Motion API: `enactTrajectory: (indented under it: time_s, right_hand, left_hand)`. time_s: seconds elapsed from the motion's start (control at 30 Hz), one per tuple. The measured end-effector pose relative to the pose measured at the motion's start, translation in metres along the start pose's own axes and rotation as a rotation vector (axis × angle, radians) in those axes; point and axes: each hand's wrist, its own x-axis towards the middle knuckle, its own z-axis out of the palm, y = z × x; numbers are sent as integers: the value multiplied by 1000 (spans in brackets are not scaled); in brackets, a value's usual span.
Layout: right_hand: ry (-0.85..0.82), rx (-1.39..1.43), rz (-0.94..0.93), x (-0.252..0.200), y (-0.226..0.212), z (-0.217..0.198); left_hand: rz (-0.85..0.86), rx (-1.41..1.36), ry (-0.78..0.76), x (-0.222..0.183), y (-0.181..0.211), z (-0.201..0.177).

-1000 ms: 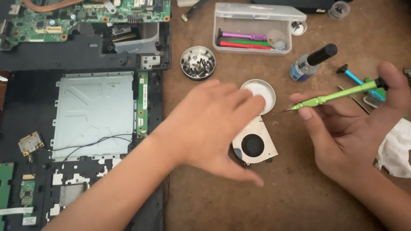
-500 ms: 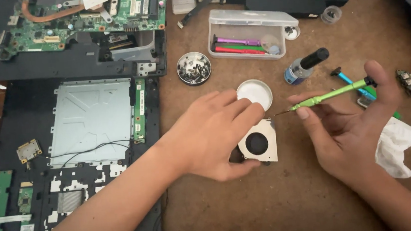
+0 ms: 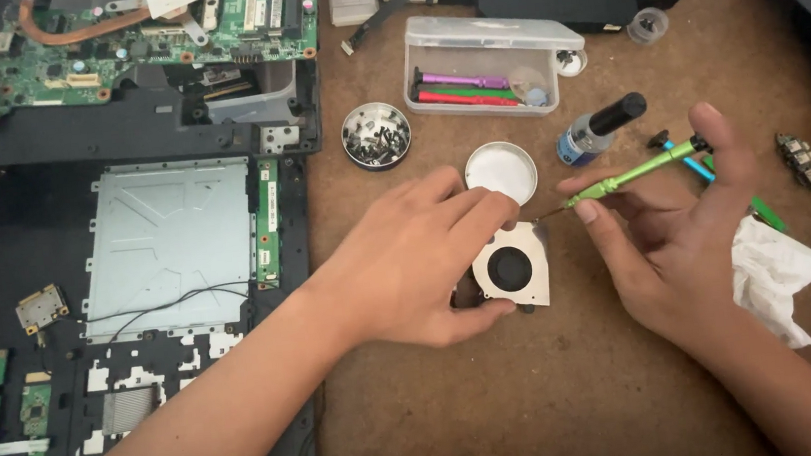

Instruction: Cleaning a laptop cooling fan housing with a cloth and then using a precision screwdriver to service the internal components.

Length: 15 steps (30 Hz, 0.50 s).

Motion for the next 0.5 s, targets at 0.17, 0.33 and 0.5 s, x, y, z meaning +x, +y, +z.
enactTrajectory:
  time_s: [0.17,0.33,0.5]
  right_hand:
    - [-15,29,-64,-1,6,0]
    - [16,-102,-68,-6,11,-1]
    - [-9,-63,-145,-2,14,-1]
  left_hand:
    - [2,-17,18,-1,-1,3]
    - [-7,-39,15,-1,-1,3]
    - [-11,-4,-20,0,-1,2]
